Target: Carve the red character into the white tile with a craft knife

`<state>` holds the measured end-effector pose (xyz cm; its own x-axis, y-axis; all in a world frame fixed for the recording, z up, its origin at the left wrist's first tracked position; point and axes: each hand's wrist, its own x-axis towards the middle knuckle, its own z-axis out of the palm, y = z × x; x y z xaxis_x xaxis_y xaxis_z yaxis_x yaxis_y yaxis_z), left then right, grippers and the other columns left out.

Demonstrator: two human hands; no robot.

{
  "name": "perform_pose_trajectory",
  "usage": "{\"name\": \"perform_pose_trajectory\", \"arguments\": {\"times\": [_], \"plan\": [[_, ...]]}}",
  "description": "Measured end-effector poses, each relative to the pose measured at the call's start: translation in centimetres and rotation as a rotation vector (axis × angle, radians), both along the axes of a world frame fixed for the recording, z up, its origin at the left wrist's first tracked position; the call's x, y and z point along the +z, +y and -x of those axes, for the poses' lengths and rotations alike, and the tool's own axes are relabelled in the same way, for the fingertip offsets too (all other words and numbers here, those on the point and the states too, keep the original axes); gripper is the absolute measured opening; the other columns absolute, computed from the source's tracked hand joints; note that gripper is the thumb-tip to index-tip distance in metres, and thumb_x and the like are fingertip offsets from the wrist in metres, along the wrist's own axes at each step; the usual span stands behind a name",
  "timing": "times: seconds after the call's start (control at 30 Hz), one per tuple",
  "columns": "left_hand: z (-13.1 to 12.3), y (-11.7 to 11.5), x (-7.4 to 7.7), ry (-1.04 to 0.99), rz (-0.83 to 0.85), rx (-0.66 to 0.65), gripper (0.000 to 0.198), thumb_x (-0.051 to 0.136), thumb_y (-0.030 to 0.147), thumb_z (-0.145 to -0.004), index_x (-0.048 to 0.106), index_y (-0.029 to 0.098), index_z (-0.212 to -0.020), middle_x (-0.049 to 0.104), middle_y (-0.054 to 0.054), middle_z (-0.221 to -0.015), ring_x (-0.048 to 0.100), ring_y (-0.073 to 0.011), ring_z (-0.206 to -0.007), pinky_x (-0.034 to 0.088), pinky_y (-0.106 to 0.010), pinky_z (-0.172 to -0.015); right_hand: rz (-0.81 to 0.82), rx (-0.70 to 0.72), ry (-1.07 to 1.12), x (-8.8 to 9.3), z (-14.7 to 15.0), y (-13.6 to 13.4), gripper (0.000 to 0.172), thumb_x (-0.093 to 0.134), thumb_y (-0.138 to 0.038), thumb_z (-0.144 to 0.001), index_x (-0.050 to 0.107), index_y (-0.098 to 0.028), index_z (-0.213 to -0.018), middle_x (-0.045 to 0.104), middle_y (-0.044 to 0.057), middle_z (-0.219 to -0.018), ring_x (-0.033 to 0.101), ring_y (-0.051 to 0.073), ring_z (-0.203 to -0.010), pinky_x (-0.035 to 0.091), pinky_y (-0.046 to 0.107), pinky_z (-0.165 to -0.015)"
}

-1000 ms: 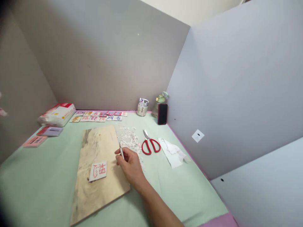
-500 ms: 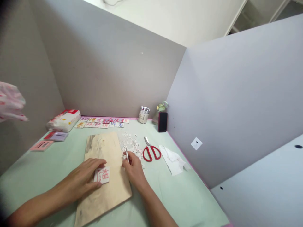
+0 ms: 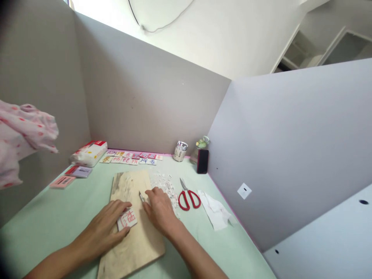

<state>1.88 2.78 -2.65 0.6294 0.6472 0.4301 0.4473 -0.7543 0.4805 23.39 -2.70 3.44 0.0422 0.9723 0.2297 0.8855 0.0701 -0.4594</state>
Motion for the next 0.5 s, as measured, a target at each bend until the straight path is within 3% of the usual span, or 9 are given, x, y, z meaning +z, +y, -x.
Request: {"name": "perform_pose_trajectory", "arguments": {"times": [0.07,0.13,0.23,0.37,0.5], "plan": [[0.0,-0.2,-0.4,-0.015,-0.029,0.01,0.039,0.058,0.026,-0.087,0.061,0.024,-0.125,0.068,-0.009,-0.115,0.064,-0.0304,-0.11,0.054,-0.046,-0.097,-0.013,-0.054,-0.058,0.6,-1.6,1.0,0.022,0.069,-0.019,-0.094,0.073,-0.023,-0.116,0.071,0.009,-0.111,0.065,0.028,-0.109,0.047,0.045,-0.102],[0.1,-0.3,-0.8,-0.029,-0.056,0.014,0.037,0.058,0.025,-0.088,0.061,0.025,-0.125,0.068,-0.008,-0.116,0.064,-0.0297,-0.11,0.054,-0.045,-0.097,-0.029,-0.157,-0.099,1.4,-4.4,2.3,0.028,0.07,-0.026,-0.098,0.069,-0.021,-0.125,0.069,0.01,-0.123,0.063,0.028,-0.117,0.046,0.049,-0.107],[0.2,-0.3,-1.5,-0.057,-0.097,0.015,0.038,0.057,0.025,-0.09,0.059,0.026,-0.128,0.069,-0.007,-0.116,0.066,-0.0289,-0.108,0.055,-0.043,-0.094,-0.028,-0.409,-0.141,3.0,-10.5,4.6,0.038,0.068,-0.035,-0.102,0.061,-0.019,-0.135,0.061,0.011,-0.139,0.064,0.029,-0.12,0.055,0.052,-0.101],[0.2,0.2,-2.4,-0.107,-0.154,0.023,0.04,0.058,0.029,-0.092,0.055,0.03,-0.133,0.071,-0.005,-0.122,0.069,-0.0282,-0.111,0.058,-0.039,-0.091,0.032,-0.737,-0.15,4.7,-18.7,6.9,0.037,0.068,-0.036,-0.102,0.062,-0.018,-0.134,0.063,0.011,-0.135,0.067,0.027,-0.113,0.059,0.048,-0.094],[-0.1,1.1,-3.8,-0.178,-0.306,0.035,0.045,0.059,0.031,-0.09,0.054,0.033,-0.134,0.074,-0.003,-0.12,0.073,-0.0271,-0.105,0.06,-0.034,-0.083,0.066,-0.941,-0.132,4.8,-23.5,8.6,0.037,0.067,-0.036,-0.102,0.062,-0.018,-0.133,0.064,0.011,-0.134,0.068,0.027,-0.112,0.059,0.048,-0.093]]}}
